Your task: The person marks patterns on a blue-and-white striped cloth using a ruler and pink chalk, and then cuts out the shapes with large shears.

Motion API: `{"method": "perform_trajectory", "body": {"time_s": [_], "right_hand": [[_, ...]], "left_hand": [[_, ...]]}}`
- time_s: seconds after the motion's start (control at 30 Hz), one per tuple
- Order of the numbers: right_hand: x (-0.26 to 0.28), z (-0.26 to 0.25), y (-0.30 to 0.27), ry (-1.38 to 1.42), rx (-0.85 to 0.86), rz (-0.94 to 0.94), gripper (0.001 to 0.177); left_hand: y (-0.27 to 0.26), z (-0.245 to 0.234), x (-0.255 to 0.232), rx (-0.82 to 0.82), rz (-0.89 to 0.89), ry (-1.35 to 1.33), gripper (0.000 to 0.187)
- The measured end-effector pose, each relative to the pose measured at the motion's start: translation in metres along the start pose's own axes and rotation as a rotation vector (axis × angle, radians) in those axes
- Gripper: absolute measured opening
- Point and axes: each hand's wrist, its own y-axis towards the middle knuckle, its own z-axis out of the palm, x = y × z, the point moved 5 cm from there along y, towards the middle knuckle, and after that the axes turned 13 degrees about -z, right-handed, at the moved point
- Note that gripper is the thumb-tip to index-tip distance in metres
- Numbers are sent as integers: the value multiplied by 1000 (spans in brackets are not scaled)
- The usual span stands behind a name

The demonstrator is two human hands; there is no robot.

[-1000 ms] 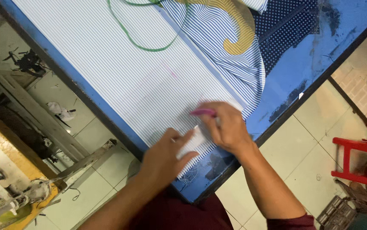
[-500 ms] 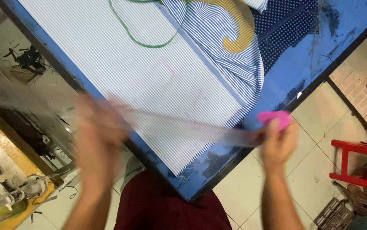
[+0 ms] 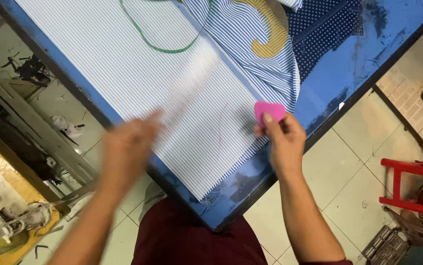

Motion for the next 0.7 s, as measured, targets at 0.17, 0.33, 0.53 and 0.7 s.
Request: {"method": "perform_trajectory", "body": {"time_s": [0.17,0.33,0.53,0.7], "right_hand": [[-19,6,31,219,-132,119,14],[-41,4,51,273,-121,153,13],[-54,-3,61,259,-129,147,19],[-46,13,60,422,-37,201,34]], "left_hand": [[-52,86,-53,-309,458,52,26],[-49,98,-42,-283,354,39,38],[-54,95,-50,-241,351,54,36],[-49,98,-45,-227,320,83,36]]}}
